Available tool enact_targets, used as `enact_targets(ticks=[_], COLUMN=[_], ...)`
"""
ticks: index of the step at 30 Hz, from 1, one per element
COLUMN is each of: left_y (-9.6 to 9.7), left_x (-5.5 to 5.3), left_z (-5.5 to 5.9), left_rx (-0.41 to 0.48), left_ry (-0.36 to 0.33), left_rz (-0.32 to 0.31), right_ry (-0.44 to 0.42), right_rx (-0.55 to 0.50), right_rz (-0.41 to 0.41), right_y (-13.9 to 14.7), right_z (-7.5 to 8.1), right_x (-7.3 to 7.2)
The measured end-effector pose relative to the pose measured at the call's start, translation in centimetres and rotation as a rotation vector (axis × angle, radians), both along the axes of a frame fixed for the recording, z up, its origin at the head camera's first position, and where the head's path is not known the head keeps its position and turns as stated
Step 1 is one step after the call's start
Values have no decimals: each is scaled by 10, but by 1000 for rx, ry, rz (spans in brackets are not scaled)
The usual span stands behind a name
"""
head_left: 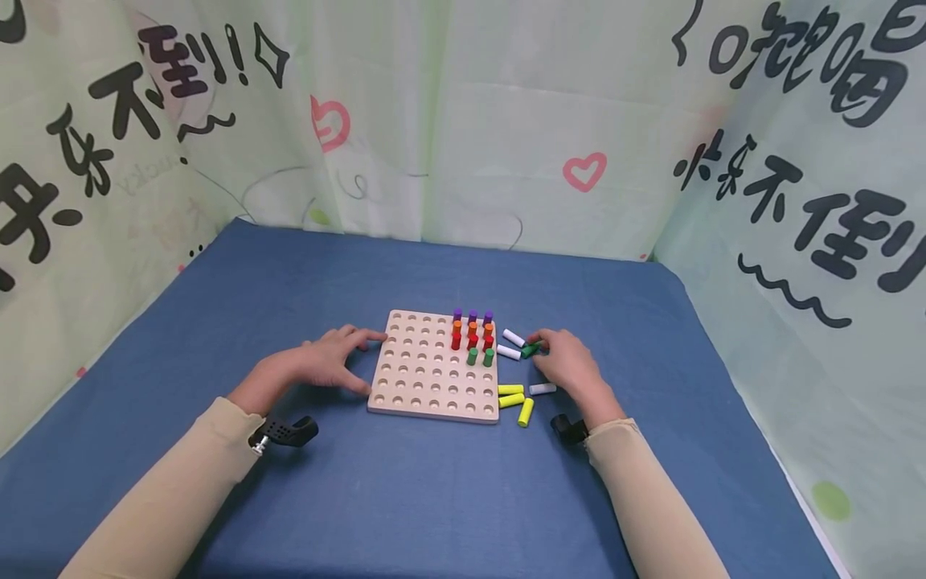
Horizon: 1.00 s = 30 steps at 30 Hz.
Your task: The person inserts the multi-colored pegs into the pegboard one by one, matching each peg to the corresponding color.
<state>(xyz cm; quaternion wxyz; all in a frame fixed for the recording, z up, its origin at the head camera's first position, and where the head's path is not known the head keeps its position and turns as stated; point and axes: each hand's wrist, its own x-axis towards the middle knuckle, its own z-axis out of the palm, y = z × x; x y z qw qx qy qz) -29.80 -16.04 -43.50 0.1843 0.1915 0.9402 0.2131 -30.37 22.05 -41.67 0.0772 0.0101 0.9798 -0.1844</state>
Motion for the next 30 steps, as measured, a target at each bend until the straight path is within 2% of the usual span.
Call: enact_targets(ticks=[10,19,23,30], left_y=[1,0,0,0], left_x=[0,0,0,0], left_z=[0,2,2,0], left_rx=[-9,-1,-4,5], left_ry=[-5,-7,-1,-4], left_rz=[5,1,2,3], right_ry=[-16,-53,-19,102], right_rx=[-5,-57,-72,-143], right_rz=[2,-15,-18,-30], right_y=[-2,-13,-21,-40], right_z=[-5,9,16,21], right_x=[0,8,13,19])
